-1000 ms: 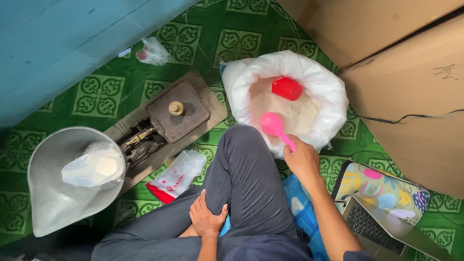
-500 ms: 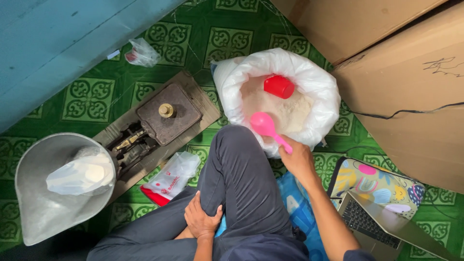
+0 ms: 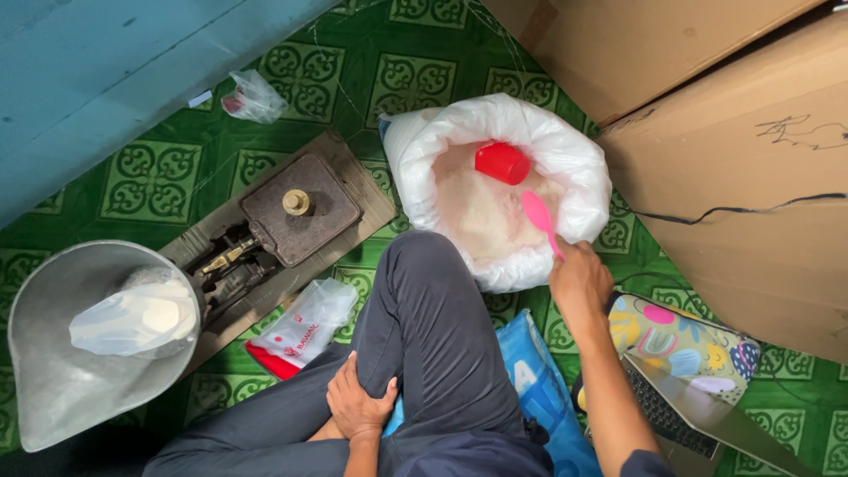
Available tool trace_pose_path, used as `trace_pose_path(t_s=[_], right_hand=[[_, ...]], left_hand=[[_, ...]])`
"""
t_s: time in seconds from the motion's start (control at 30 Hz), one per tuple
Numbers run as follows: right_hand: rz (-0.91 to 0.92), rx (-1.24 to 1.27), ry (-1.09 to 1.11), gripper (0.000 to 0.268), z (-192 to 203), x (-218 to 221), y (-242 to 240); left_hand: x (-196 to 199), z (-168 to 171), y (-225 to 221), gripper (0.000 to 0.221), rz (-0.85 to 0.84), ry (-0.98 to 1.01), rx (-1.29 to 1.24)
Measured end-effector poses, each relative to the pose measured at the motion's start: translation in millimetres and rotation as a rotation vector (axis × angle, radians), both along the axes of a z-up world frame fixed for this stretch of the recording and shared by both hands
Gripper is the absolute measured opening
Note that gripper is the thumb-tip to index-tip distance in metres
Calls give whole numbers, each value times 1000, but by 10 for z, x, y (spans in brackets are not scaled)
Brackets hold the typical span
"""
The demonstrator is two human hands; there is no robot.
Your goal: The person scoops white powder from a large bag into small plastic bags, then uses a heat sealer to seal them.
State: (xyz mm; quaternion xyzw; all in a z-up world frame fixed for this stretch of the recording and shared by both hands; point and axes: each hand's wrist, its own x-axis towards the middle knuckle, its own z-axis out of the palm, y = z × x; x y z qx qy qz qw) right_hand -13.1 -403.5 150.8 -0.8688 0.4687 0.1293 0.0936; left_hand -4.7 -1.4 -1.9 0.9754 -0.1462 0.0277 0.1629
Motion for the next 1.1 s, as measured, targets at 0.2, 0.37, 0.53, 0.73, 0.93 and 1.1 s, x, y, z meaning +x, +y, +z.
trace_pose_path(t_s=[0.2,0.37,0.53,0.73,0.93,1.1], right_hand=[[112,52,89,54,-203,182,133],[242,39,-58,52,-294,68,281],[146,129,-106,40,177,207,404],[-46,287,-388,48,214,343,303],[-100,549,-458,49,-283,407,359],[-137,585,-285,49,-24,414,351]], left_hand=[[3,22,-7,85,3,2,-5],[1,7,-5,85,3,9,2],[-6,-25,8,86,8,39,19],[13,17,-9,85,-3,23,14],[6,18,-5,84,-2,15,9],[0,10,2,84,-1,26,-1]])
